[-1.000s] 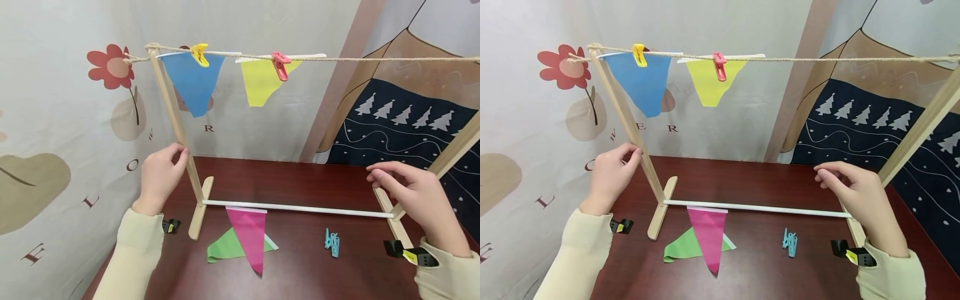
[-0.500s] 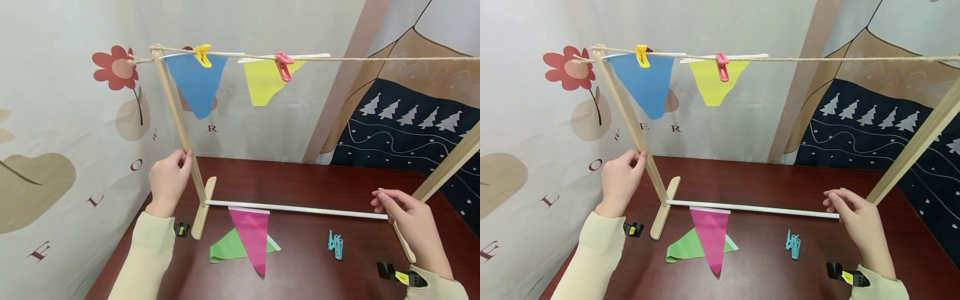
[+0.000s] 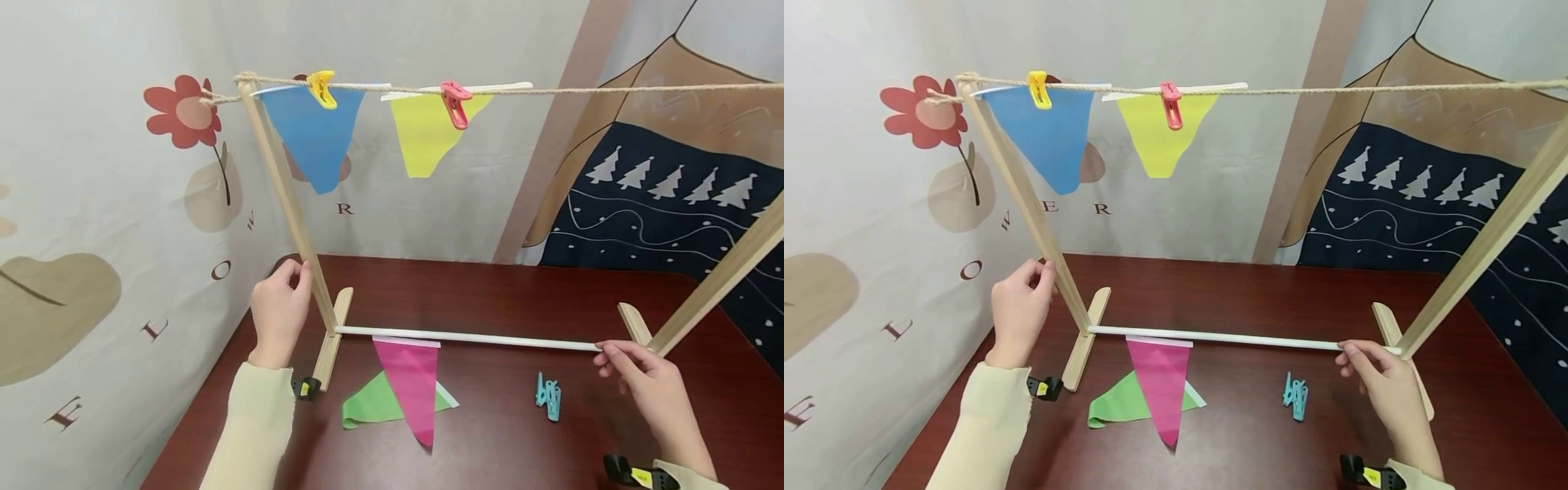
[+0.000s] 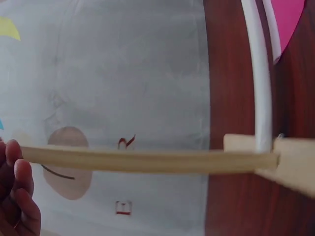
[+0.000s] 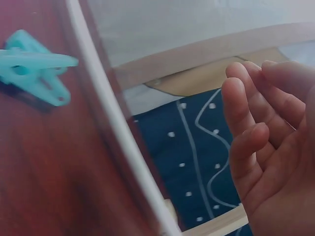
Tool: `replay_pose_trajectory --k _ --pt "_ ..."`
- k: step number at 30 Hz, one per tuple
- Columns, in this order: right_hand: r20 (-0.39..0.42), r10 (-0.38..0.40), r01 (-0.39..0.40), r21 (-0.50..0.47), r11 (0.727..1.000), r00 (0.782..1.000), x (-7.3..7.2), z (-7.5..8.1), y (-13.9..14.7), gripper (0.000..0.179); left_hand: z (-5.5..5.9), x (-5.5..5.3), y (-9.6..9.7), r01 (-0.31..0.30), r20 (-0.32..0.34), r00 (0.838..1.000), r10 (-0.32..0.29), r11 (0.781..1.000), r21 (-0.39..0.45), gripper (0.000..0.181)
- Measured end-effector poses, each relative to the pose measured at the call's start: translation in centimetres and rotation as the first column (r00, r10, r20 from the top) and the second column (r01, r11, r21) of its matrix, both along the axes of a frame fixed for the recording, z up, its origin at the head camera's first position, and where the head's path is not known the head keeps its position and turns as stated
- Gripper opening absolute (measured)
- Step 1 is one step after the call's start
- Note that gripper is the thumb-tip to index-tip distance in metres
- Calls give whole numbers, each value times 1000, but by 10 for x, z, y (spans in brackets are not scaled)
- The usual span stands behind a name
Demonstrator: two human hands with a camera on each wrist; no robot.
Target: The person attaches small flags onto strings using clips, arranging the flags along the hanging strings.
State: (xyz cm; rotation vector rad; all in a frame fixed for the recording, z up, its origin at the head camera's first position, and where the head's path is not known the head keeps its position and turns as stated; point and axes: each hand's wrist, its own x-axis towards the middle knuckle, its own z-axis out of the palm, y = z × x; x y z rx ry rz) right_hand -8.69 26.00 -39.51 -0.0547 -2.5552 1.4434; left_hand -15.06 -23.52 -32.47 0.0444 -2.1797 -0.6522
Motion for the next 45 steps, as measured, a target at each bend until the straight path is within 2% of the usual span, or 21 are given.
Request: replay_pose_trajectory --k 8,10,12,14,15,17,19,20,22,25,27,28,29,32,34,35,36,37,39,42,45 --pt "61 48 -40 -125 991 997 -3 -31 -3 32 -26 3 14 24 58 998 -39 973 230 40" --pt "81 50 -38 -148 988 995 -4 -37 -4 34 -32 3 16 34 87 994 -63 953 302 42" --pt "94 58 -38 -202 979 994 -4 -43 -4 33 -37 3 18 76 114 985 -132 912 402 46" --pt "100 71 -39 -291 956 992 -3 -49 -3 33 -40 5 19 138 128 962 -242 833 536 49" --pt "106 81 -41 -338 940 991 -3 -52 -2 33 -40 6 19 170 122 946 -300 780 602 50" --pt "104 91 -39 -422 906 990 -3 -57 0 33 -36 7 22 229 96 904 -416 663 712 52" --pt "96 95 -39 -472 881 991 -3 -62 2 35 -32 8 24 266 76 859 -506 569 778 51" --pt "93 97 -41 -479 877 991 -4 -63 3 36 -31 10 26 280 70 839 -539 539 795 50" --pt "94 101 -43 -484 874 990 -5 -66 4 39 -32 12 29 285 75 808 -584 500 818 48" --pt "103 112 -50 -475 879 988 -5 -68 8 41 -46 12 32 267 92 765 -637 445 855 42" --pt "105 119 -56 -472 880 987 -4 -70 9 40 -59 11 35 245 69 743 -666 365 898 36" --pt "103 121 -58 -477 877 987 -3 -70 10 40 -65 11 36 248 31 727 -686 304 920 33" --pt "96 124 -62 -486 872 988 -2 -71 10 39 -71 10 37 249 -21 711 -703 224 942 31" --pt "70 139 -82 -528 846 988 0 -74 9 32 -88 9 41 270 -233 653 -721 -66 961 27" --pt "50 151 -97 -561 822 987 1 -75 9 28 -97 9 43 285 -365 597 -714 -237 929 27" --pt "39 156 -105 -574 812 987 1 -76 10 25 -101 9 45 281 -411 572 -710 -301 911 28" --pt "31 161 -112 -589 800 986 2 -77 11 24 -104 9 46 280 -445 543 -712 -347 895 29" --pt "23 167 -120 -604 788 986 2 -77 12 23 -107 10 48 278 -473 517 -714 -382 881 30" --pt "3 179 -137 -630 764 984 1 -78 15 22 -112 10 50 265 -498 484 -719 -422 867 32" --pt "-19 200 -163 -658 735 980 0 -77 19 23 -119 12 53 250 -496 471 -729 -429 868 32" --pt "-30 210 -178 -654 735 977 -1 -76 22 24 -125 12 55 242 -486 475 -734 -422 873 31"
